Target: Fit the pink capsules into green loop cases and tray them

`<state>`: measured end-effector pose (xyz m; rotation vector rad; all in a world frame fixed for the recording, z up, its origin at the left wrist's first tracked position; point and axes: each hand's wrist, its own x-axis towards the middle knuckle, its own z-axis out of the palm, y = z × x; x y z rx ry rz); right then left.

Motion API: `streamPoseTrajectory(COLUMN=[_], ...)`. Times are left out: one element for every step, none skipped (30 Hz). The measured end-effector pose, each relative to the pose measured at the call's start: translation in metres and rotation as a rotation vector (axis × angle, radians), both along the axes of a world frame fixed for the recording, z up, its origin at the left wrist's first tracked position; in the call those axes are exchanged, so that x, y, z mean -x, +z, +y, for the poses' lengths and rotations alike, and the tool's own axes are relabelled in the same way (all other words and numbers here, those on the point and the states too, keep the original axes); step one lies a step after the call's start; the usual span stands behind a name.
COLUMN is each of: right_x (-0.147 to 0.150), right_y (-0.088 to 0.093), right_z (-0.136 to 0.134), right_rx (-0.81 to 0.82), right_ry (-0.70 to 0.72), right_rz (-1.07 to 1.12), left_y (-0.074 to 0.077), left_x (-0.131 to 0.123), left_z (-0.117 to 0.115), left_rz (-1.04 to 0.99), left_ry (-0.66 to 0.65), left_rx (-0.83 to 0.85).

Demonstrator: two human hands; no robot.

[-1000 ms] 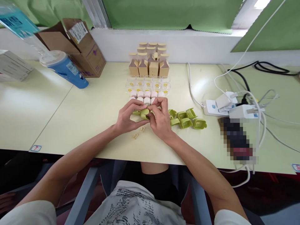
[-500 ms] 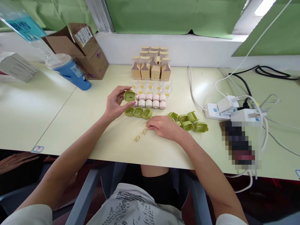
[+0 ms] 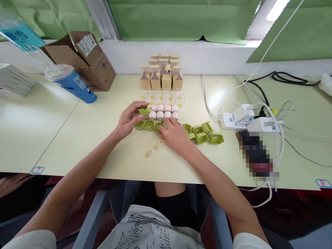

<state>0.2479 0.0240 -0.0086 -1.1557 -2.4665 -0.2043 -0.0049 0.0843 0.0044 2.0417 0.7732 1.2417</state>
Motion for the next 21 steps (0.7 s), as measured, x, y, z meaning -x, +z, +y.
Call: streamPoseTrajectory(right_x=[-0.002,-0.005,-0.008,-0.012,-0.016,-0.020,-0.024,-0.027,-0.029,-0.030,-0.030,-0.029,-0.028,-0.026,-0.023,-0.020,-0.018,-0.015,-0.012,-0.010,-0.008], right_y=[0.001,0.004,0.008,0.013,0.018,0.023,0.027,0.030,0.032,0.032,0.031,0.029,0.027,0.024,0.022,0.021,0.020,0.019,0.019,0.019,0.019], right_z=[0.000,0.001,0.001,0.002,0.003,0.004,0.005,0.006,0.007,0.008,0.009,0.009,0.009,0.009,0.008,0.007,0.006,0.005,0.003,0.002,0.000], right_rx=[-0.003,-0.023,-0.058,-0.106,-0.164,-0.225,-0.276,-0.316,-0.338,-0.340,-0.318,-0.281,-0.239,-0.193,-0.141,-0.085,-0.024,0.042,0.103,0.151,0.185], right_ry=[0.004,-0.001,-0.020,-0.054,-0.098,-0.142,-0.176,-0.194,-0.199,-0.192,-0.180,-0.162,-0.139,-0.112,-0.079,-0.039,0.000,0.032,0.052,0.062,0.068], right_rz=[0.041,0.119,0.230,0.363,0.500,0.621,0.712,0.772,0.809,0.830,0.841,0.851,0.869,0.901,0.949,1.011,1.077,1.135,1.176,1.195,1.196], left_y=[0.000,0.000,0.001,0.001,0.001,0.000,-0.001,-0.003,-0.005,-0.007,-0.009,-0.012,-0.013,-0.015,-0.015,-0.014,-0.013,-0.011,-0.009,-0.007,-0.005], left_x=[-0.001,-0.003,-0.005,-0.007,-0.009,-0.011,-0.013,-0.015,-0.017,-0.018,-0.018,-0.018,-0.018,-0.018,-0.017,-0.017,-0.017,-0.017,-0.017,-0.018,-0.019], left_z=[-0.001,-0.002,-0.004,-0.006,-0.008,-0.010,-0.011,-0.013,-0.014,-0.015,-0.016,-0.016,-0.016,-0.017,-0.017,-0.017,-0.018,-0.019,-0.020,-0.021,-0.022], left_rz=[-0.001,0.006,0.024,0.055,0.099,0.152,0.211,0.271,0.333,0.393,0.452,0.507,0.557,0.599,0.627,0.632,0.615,0.579,0.527,0.467,0.406], left_ry=[-0.004,0.000,0.011,0.021,0.019,-0.002,-0.039,-0.082,-0.122,-0.151,-0.164,-0.157,-0.139,-0.117,-0.090,-0.062,-0.035,-0.010,0.012,0.031,0.042], left_rx=[0.000,0.001,0.003,-0.001,-0.016,-0.049,-0.098,-0.155,-0.211,-0.262,-0.307,-0.346,-0.383,-0.421,-0.458,-0.494,-0.525,-0.548,-0.562,-0.563,-0.549])
